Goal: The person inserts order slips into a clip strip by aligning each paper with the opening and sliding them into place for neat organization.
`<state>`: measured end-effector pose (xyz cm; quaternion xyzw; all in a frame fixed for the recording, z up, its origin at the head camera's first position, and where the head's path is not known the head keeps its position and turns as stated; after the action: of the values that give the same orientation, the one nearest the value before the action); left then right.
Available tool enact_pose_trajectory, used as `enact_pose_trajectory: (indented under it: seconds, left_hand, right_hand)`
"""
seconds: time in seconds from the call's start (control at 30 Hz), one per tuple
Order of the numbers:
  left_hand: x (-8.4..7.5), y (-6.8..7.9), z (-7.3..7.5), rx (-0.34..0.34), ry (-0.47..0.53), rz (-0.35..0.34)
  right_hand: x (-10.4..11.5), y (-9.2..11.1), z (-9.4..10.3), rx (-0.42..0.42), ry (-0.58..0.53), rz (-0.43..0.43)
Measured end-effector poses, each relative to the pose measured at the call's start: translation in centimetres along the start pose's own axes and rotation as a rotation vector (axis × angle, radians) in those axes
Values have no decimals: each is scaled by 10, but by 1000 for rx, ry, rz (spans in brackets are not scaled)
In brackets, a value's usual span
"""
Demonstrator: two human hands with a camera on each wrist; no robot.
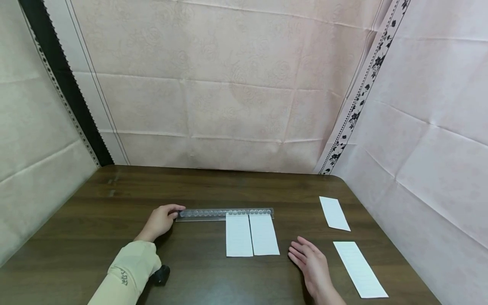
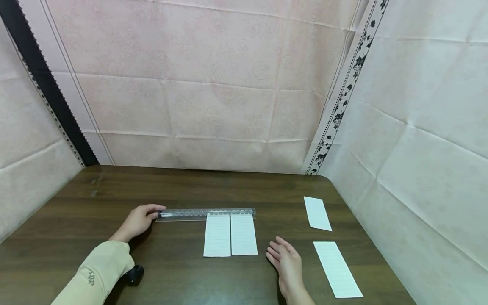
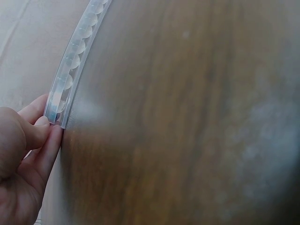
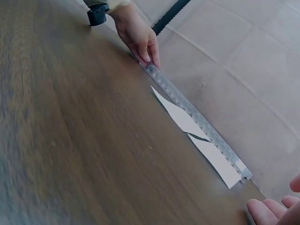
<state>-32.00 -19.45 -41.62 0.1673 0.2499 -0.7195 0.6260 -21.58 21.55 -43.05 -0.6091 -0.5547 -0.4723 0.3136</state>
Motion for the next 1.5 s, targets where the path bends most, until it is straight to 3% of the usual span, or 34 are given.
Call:
enact_pose_trajectory:
  seconds: [1.5]
  left_hand:
    - [1,0,0,-20,1,-7]
  right_hand:
    - [16,-11,54,-2,-46,-34]
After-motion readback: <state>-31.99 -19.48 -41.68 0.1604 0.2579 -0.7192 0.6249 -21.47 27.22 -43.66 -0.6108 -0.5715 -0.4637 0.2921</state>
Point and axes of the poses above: each hand's wrist, its own y-axis away from the middle knuckle, its own z-axis out of the back of the hand, x = y × z, the point moved 7 cm from there along -y, towards the middle knuckle, and after that the axes turned 10 degrees about -y, right-handed, at the moved point
